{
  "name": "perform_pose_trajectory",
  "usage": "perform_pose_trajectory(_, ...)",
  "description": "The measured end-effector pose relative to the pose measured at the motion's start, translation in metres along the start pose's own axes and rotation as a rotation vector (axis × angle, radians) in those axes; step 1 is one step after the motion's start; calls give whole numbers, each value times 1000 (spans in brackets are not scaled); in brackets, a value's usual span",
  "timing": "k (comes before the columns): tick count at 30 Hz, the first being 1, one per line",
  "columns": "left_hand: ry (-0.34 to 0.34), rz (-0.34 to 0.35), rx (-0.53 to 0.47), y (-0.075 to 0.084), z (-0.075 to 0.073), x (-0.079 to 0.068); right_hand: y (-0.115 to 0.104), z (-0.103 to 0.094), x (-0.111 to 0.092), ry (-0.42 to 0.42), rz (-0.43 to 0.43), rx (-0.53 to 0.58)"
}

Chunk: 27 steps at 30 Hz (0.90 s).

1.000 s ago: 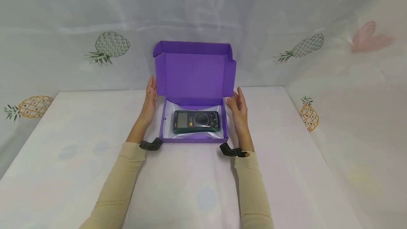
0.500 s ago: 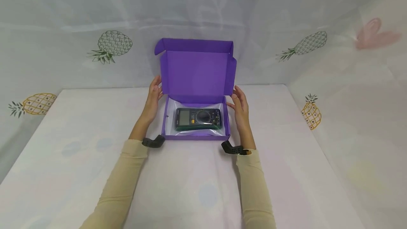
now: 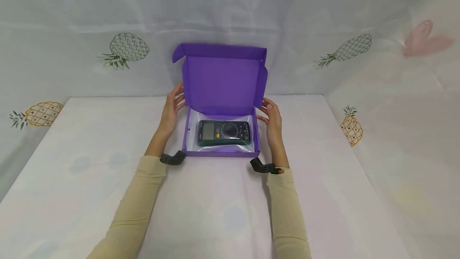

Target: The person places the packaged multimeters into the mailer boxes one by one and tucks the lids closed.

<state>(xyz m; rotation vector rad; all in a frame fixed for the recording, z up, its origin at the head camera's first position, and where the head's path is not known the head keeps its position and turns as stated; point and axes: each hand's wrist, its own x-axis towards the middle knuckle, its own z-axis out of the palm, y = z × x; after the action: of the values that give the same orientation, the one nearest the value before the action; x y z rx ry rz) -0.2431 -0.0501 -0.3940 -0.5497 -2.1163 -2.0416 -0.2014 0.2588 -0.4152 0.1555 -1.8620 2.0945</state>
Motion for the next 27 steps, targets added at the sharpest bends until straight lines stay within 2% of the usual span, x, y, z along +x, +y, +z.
perform_pose_trajectory(3,30,-19,-3,-5,-2,3,0,0,1,15,-10,28)
perform_pose_trajectory(9,63,-40,-29,-3,-2,2,2,0,3,103,-28,88)
perform_pose_trajectory(13,76,-51,-28,-1,-3,2,2,2,3,134,-24,126)
perform_pose_trajectory(17,65,-43,-4,0,-4,3,1,3,3,167,-13,164)
perform_pose_trajectory(21,47,-47,7,1,-5,4,2,3,2,197,2,152)
perform_pose_trajectory(27,31,-73,11,4,-5,3,3,3,2,197,11,142)
